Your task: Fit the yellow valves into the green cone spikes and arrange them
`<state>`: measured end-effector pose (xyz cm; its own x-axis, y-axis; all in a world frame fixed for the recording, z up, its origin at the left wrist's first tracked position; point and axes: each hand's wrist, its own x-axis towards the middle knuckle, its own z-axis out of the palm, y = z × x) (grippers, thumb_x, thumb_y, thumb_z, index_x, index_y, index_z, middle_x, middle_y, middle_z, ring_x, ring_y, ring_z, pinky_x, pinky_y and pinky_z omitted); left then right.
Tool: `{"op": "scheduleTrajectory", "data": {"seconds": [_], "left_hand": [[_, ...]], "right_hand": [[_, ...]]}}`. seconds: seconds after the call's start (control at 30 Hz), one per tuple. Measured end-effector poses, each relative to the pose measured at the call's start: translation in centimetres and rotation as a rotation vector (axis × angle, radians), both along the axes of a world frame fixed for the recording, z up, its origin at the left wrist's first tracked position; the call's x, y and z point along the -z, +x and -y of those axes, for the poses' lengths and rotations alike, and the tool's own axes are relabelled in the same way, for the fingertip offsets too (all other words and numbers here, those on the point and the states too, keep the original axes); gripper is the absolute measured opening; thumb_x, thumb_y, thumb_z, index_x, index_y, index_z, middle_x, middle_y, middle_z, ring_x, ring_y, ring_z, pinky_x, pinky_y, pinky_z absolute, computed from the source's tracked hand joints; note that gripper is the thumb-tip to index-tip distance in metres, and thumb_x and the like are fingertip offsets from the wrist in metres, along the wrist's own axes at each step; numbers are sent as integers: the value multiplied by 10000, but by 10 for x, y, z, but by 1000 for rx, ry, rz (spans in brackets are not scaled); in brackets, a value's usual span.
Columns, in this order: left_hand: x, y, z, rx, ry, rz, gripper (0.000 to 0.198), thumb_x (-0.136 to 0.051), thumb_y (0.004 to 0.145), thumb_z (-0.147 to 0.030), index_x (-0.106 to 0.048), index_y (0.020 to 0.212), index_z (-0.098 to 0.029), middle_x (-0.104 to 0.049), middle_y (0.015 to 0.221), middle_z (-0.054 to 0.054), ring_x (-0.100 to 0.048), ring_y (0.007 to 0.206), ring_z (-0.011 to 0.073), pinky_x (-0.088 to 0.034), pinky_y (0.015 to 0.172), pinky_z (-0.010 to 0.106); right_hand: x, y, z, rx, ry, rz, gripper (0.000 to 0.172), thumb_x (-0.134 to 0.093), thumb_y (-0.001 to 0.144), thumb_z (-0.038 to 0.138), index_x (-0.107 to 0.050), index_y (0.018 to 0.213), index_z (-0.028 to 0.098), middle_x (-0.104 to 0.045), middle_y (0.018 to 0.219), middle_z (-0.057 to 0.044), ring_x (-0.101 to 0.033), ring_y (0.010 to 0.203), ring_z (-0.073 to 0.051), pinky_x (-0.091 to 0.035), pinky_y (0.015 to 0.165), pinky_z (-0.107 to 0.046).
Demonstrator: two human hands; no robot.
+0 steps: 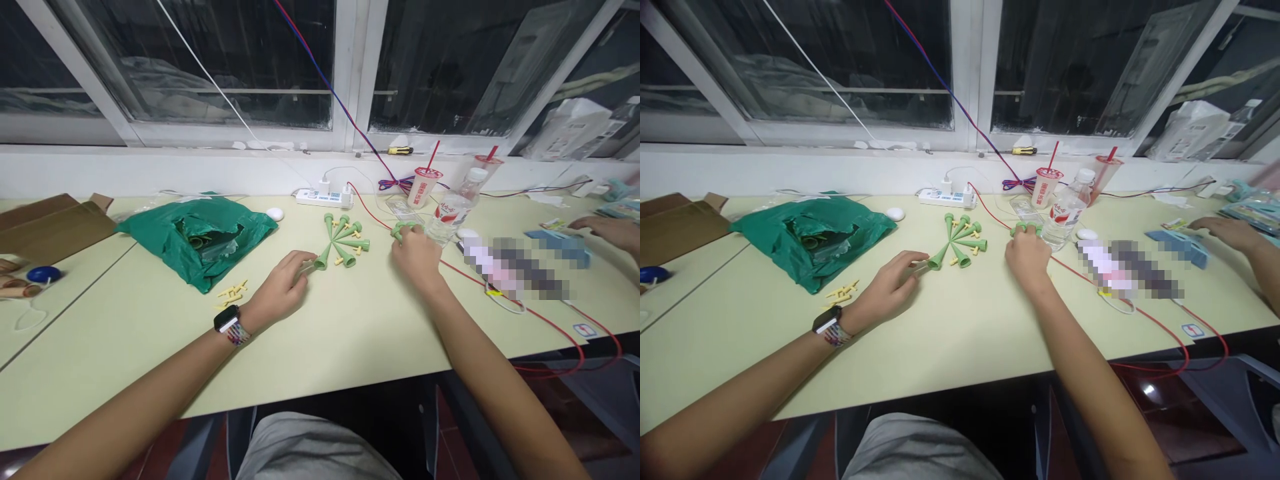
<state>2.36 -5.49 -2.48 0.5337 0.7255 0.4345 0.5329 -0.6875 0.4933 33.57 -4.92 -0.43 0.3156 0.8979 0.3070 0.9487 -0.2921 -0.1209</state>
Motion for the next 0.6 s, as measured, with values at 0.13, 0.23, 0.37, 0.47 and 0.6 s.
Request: {"op": "scheduleTrajectory", "data": {"seconds": [0.13, 0.23, 0.37, 0.47, 0.6], "left_hand": [[0, -1, 0, 2, 0, 13, 456, -450, 911, -57, -573, 1325, -202, -636, 1289, 94, -617, 1221, 251, -510, 1092, 434], [-1, -1, 1, 2, 0, 14, 448, -452, 906, -53, -579, 1307, -206, -641, 1268, 87, -621, 1202, 247, -516, 1075, 427], [-1, -2, 1, -4, 2, 15, 439, -459, 904, -59, -584, 1296, -209, -644, 1262, 85, -625, 1190, 247, -517, 1070, 426], [0, -2, 0, -5, -3, 18, 428, -460, 908, -68, -587, 1292, -207, -644, 1254, 88, -625, 1190, 250, -517, 1064, 427], [0, -2, 0, -3, -16, 18, 403, -456, 916, -77, -586, 1276, -202, -644, 1246, 94, -628, 1176, 253, -519, 1046, 437]], "right_hand": [[8, 19, -9, 63, -86, 3, 335, -509, 981, 230, -653, 1266, 129, -676, 1195, -193, -712, 1035, -314, -513, 828, -376], [12, 24, -12, 72, -114, -15, 339, -512, 965, 204, -647, 1269, 134, -700, 1160, -185, -712, 1057, -318, -513, 843, -375], [15, 25, -15, 50, -137, -18, 308, -516, 942, 182, -689, 1195, 153, -718, 1146, -170, -702, 1090, -313, -512, 849, -371], [16, 25, -17, 48, -154, -33, 270, -528, 928, 198, -725, 1110, 165, -730, 1110, -157, -703, 1080, -306, -511, 838, -359], [17, 24, -19, 79, -163, -67, 264, -553, 912, 229, -743, 1086, 174, -740, 1068, -148, -712, 1029, -293, -507, 809, -346]]}}
